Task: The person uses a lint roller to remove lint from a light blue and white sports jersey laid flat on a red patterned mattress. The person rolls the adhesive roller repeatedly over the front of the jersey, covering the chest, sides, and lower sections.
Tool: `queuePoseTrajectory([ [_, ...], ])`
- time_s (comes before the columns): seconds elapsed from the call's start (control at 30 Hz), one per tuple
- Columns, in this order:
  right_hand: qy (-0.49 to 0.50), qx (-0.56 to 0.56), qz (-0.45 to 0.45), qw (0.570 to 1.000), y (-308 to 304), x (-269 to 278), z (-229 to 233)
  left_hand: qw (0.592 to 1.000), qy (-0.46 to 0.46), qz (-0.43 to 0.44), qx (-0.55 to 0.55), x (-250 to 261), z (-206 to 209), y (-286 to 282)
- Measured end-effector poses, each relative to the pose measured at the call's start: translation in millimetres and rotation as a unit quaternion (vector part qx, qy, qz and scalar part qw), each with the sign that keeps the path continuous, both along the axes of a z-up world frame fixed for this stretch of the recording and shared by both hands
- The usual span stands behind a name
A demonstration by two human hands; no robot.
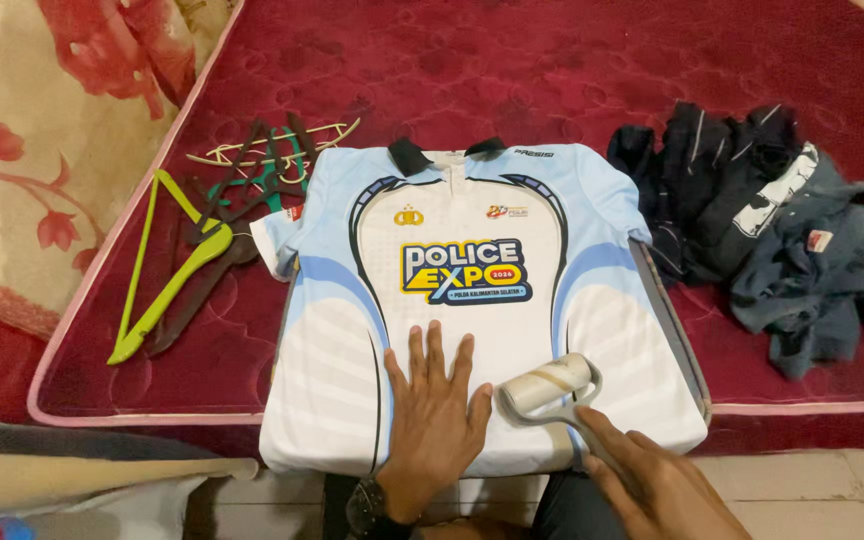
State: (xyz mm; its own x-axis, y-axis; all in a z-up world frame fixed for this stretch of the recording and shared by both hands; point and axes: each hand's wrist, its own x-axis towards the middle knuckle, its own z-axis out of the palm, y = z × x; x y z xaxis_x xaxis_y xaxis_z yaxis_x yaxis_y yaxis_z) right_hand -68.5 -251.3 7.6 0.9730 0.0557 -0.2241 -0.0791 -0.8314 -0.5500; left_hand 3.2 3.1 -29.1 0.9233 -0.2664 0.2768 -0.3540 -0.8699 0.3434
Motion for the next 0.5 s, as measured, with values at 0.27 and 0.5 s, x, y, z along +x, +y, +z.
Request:
queuePoseTrajectory([
  [0.27,0.007,-0.057,0.007,0.998,-26,-15,-21,1.000,0.012,-0.009,-0.002,1,3,3],
  [0.5,-0.034,-0.042,-0.012,0.998,-24,-19,-10,0.997,0.076,0.017,0.014,1,26,19],
])
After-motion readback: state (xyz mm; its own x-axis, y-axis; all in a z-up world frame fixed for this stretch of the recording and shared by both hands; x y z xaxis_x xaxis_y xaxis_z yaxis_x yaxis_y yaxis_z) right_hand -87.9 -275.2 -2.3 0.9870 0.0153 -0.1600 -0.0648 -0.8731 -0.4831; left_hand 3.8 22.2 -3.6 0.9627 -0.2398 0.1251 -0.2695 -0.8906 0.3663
